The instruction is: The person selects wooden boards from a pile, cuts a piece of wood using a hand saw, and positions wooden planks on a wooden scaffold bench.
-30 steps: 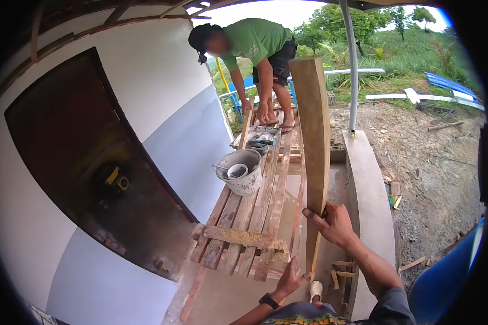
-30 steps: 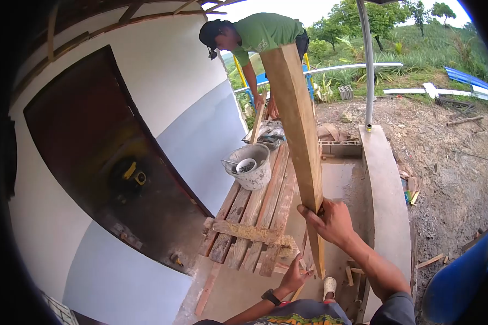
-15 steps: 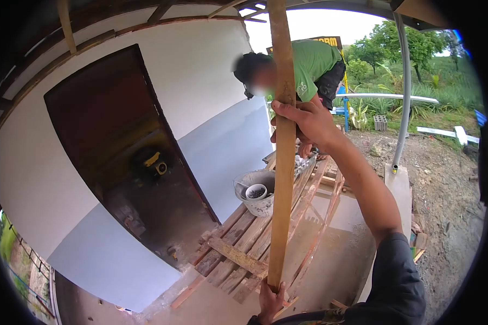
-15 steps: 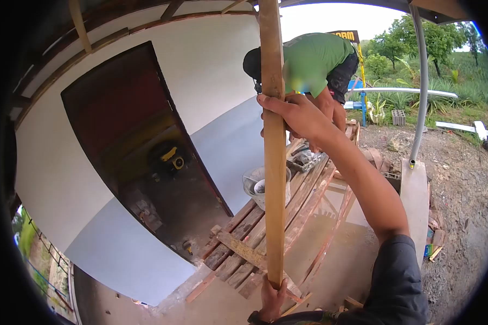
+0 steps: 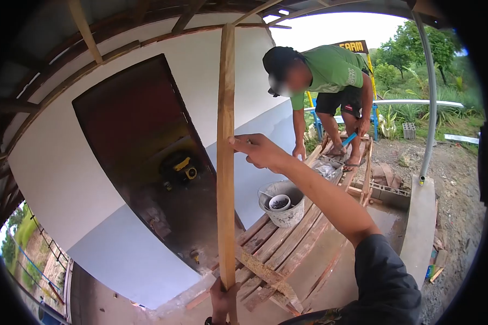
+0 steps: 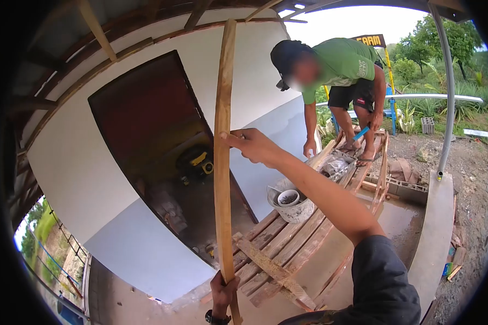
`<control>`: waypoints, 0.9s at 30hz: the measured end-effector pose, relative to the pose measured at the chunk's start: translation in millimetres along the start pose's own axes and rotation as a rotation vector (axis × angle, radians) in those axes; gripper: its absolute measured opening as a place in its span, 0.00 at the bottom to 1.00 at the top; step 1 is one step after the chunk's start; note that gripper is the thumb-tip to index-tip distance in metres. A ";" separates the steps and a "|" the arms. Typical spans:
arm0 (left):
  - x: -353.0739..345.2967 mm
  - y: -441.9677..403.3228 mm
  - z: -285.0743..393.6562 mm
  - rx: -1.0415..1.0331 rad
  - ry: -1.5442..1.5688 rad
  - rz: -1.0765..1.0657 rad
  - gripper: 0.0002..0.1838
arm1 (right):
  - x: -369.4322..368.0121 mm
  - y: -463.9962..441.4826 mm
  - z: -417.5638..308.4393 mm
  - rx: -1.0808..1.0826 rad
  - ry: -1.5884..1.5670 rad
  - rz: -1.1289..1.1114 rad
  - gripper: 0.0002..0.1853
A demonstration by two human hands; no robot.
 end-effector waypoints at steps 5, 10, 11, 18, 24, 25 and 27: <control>34.6 -11.1 0.1 0.100 0.242 -0.113 0.14 | -68.8 15.5 60.9 0.253 0.246 0.034 0.34; 36.0 -18.2 14.7 0.151 0.698 -0.334 0.16 | -132.4 51.9 77.7 0.110 0.125 -0.084 0.30; 38.7 -22.0 14.3 0.160 0.699 -0.326 0.16 | -136.6 50.1 81.1 0.010 0.180 -0.077 0.30; 52.2 -44.7 94.9 0.073 0.860 -0.476 0.31 | -144.0 -3.3 59.8 -0.097 -0.299 -0.037 0.26; 87.5 12.6 69.1 0.138 0.786 -0.625 0.53 | -115.0 -78.8 37.6 -0.094 -0.458 -0.011 0.25; 92.1 23.9 69.9 0.118 0.670 -0.586 0.55 | -109.5 -94.0 38.2 -0.084 -0.492 -0.002 0.23; 90.6 43.5 109.6 0.090 0.633 -0.578 0.50 | -104.3 -128.9 42.9 -0.078 -0.516 -0.024 0.22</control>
Point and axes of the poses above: each hand's wrist, its own y-axis away from the middle knuckle, its own x-axis out of the back of the hand, z = x × y, the point moved 6 cm from there along -y, towards the middle knuckle, and after that the axes turned 13 degrees about -x, right-handed, at the moved point
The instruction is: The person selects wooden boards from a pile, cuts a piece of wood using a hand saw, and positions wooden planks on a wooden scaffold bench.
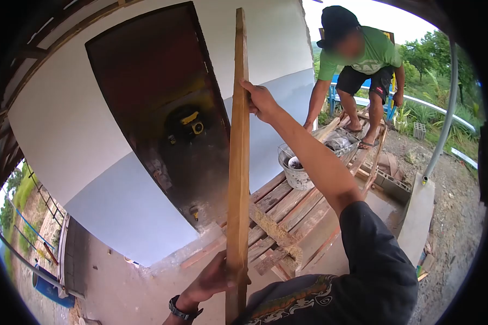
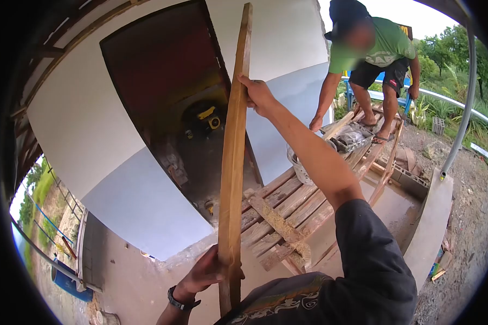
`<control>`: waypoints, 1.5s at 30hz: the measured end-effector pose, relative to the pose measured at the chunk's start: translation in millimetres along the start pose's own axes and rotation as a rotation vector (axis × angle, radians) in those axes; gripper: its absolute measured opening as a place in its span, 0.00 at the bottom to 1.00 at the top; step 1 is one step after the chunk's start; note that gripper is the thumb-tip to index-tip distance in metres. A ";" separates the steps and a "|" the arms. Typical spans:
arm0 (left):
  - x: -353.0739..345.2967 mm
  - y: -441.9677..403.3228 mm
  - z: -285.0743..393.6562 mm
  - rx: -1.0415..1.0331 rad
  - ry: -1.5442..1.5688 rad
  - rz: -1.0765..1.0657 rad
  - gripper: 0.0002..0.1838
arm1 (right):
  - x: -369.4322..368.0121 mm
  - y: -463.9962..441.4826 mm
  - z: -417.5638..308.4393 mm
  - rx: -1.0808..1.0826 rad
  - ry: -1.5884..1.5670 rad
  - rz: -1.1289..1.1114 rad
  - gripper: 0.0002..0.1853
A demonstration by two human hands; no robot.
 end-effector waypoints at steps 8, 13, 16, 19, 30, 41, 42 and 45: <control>-9.9 -6.9 22.7 -0.052 -0.497 0.243 0.44 | -20.8 -47.7 -6.2 -0.084 -0.074 -0.112 0.32; -22.3 -9.1 32.2 -0.271 -0.787 0.319 0.44 | -23.4 -56.5 1.3 -0.099 -0.170 -0.143 0.31; -20.4 -5.2 26.7 -0.146 -0.707 0.327 0.44 | -24.7 -55.9 1.9 -0.126 -0.146 -0.157 0.30; -21.2 -3.3 32.8 -0.174 -0.735 0.334 0.44 | -25.2 -58.0 2.4 -0.135 -0.137 -0.170 0.29; -4.6 21.0 1.4 -0.110 -0.882 0.293 0.44 | -37.9 -22.9 27.0 -0.138 0.073 0.018 0.27; 45.1 88.9 -46.3 -0.008 -0.840 0.578 0.41 | -36.5 61.4 101.7 -0.211 -0.023 0.016 0.18; 50.2 96.1 -51.9 0.011 -0.827 0.601 0.41 | -32.9 71.3 117.3 -0.224 -0.050 0.011 0.16; 60.3 115.5 -70.4 0.076 -0.777 0.664 0.40 | -35.4 120.7 152.8 -0.265 -0.084 0.042 0.13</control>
Point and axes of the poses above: each hand's wrist, its own y-axis away from the middle knuckle, its own x-axis out of the back of the hand, z = x × y, the point moved 6 cm from there along -y, towards the middle knuckle, and after that the axes turned 13 degrees about -x, right-handed, at the moved point
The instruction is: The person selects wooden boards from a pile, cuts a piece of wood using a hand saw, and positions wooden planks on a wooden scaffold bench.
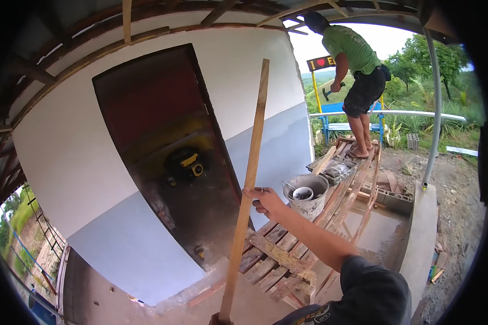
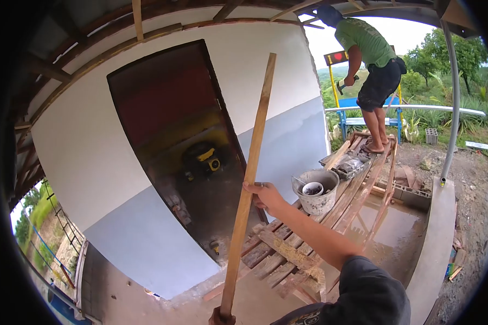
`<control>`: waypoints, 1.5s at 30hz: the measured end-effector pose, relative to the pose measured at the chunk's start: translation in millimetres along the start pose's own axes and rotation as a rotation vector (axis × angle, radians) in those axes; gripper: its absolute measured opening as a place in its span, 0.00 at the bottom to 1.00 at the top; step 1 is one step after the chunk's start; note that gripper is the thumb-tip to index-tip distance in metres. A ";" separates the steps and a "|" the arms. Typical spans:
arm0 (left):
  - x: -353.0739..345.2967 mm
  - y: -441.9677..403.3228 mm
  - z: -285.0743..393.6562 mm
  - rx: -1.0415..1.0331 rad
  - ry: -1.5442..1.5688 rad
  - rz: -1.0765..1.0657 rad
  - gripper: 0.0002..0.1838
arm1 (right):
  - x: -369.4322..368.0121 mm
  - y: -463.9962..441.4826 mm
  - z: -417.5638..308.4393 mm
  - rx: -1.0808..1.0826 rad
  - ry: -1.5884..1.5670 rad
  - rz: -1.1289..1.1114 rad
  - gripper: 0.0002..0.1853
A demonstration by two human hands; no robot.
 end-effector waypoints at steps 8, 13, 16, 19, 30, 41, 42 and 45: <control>-17.1 18.2 -49.5 0.151 0.051 -0.044 0.37 | 37.5 78.2 129.4 -0.139 -0.186 0.095 0.10; -48.1 14.1 -65.9 0.164 0.078 -0.163 0.36 | 64.2 116.1 176.7 -0.212 -0.263 0.274 0.07; -67.8 10.9 -74.1 0.156 0.083 -0.239 0.35 | 76.7 130.9 203.4 -0.225 -0.315 0.333 0.07; -89.1 9.4 -85.3 0.129 0.088 -0.321 0.34 | 79.9 140.1 223.6 -0.260 -0.275 0.421 0.06; -162.7 -0.5 -113.7 0.114 -0.144 -0.363 0.27 | 99.5 162.2 233.4 -0.249 0.090 0.332 0.20; -179.0 -38.6 -70.8 -0.188 -0.473 -0.183 0.27 | 200.2 152.9 243.0 -0.406 0.214 0.339 0.24; -186.3 -48.3 -63.1 -0.257 -0.542 -0.183 0.27 | 212.5 149.2 241.1 -0.414 0.214 0.337 0.24; -210.4 -80.2 -67.4 -0.281 -0.706 -0.234 0.26 | 255.9 141.1 245.9 -0.460 0.259 0.396 0.24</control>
Point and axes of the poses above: each hand's wrist, its own y-axis away from the middle knuckle, its own x-axis out of the back of the hand, z = x × y, the point moved 6 cm from there along -y, towards the middle knuckle, and after that the axes turned 13 degrees about -x, right-handed, at the moved point
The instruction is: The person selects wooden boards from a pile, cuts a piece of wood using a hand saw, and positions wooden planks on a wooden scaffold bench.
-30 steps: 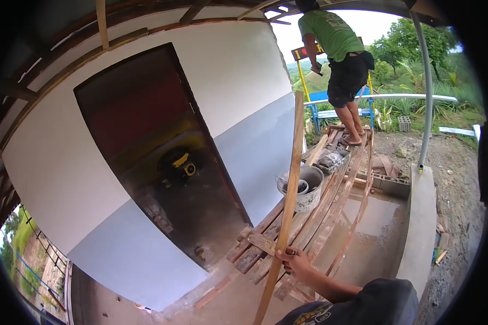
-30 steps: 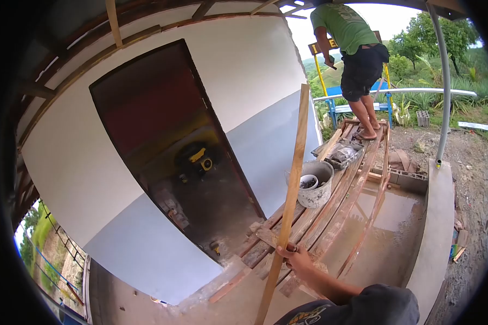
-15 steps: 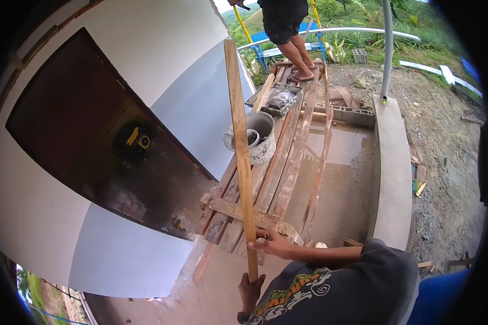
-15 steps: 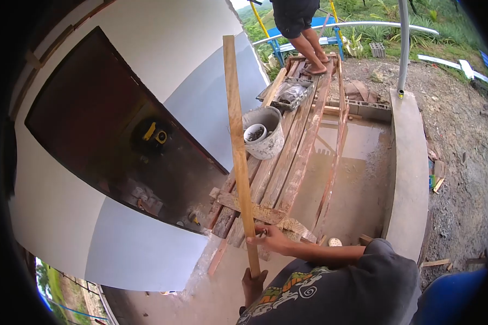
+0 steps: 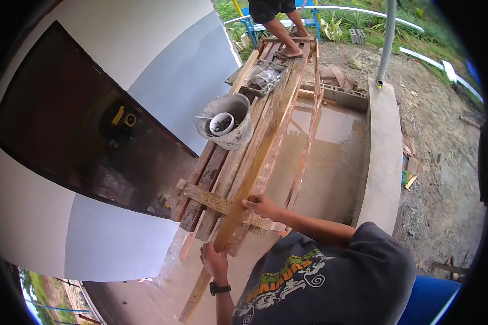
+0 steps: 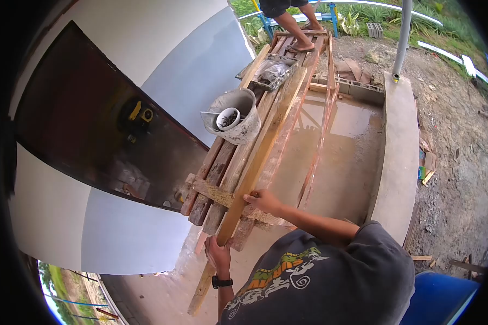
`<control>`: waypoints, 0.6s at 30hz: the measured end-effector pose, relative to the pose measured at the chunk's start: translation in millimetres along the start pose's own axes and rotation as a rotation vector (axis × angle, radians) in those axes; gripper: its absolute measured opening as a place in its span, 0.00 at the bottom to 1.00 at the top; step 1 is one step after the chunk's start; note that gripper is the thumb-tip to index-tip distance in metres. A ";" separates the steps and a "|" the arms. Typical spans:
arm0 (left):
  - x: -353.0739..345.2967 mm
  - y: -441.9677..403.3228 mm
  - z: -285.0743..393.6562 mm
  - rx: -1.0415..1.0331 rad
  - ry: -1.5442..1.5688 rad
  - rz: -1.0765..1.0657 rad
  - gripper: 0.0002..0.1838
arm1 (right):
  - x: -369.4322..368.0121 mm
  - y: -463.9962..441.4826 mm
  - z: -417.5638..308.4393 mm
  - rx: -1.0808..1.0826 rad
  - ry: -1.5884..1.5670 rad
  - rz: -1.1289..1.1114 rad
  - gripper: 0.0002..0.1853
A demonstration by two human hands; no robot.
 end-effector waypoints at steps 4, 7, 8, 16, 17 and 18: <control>-14.8 -55.9 24.3 -0.035 -0.068 0.003 0.27 | 44.2 -12.5 -10.4 0.230 0.036 0.033 0.23; -28.5 -89.7 40.8 -0.049 0.018 0.015 0.29 | 85.8 -2.9 6.5 0.189 0.049 0.075 0.22; -39.6 -98.3 39.7 -0.098 0.026 0.024 0.29 | 99.5 -1.2 15.2 0.165 0.074 0.083 0.22; -84.3 -123.4 44.4 -0.093 0.009 -0.044 0.34 | 209.8 14.2 139.4 -0.173 -0.027 0.286 0.20; -79.7 -123.1 46.7 -0.100 -0.023 -0.060 0.33 | 225.0 14.6 154.0 -0.211 -0.030 0.311 0.20; -76.5 -125.3 49.9 -0.132 -0.050 -0.085 0.33 | 229.7 11.8 158.7 -0.221 0.060 0.251 0.20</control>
Point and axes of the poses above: each hand's wrist, its own y-axis away from the middle knuckle, its own x-axis out of the back of the hand, z = x × y, the point moved 6 cm from there along -y, towards the middle knuckle, and after that the axes turned 13 degrees about -x, right-handed, at the moved point
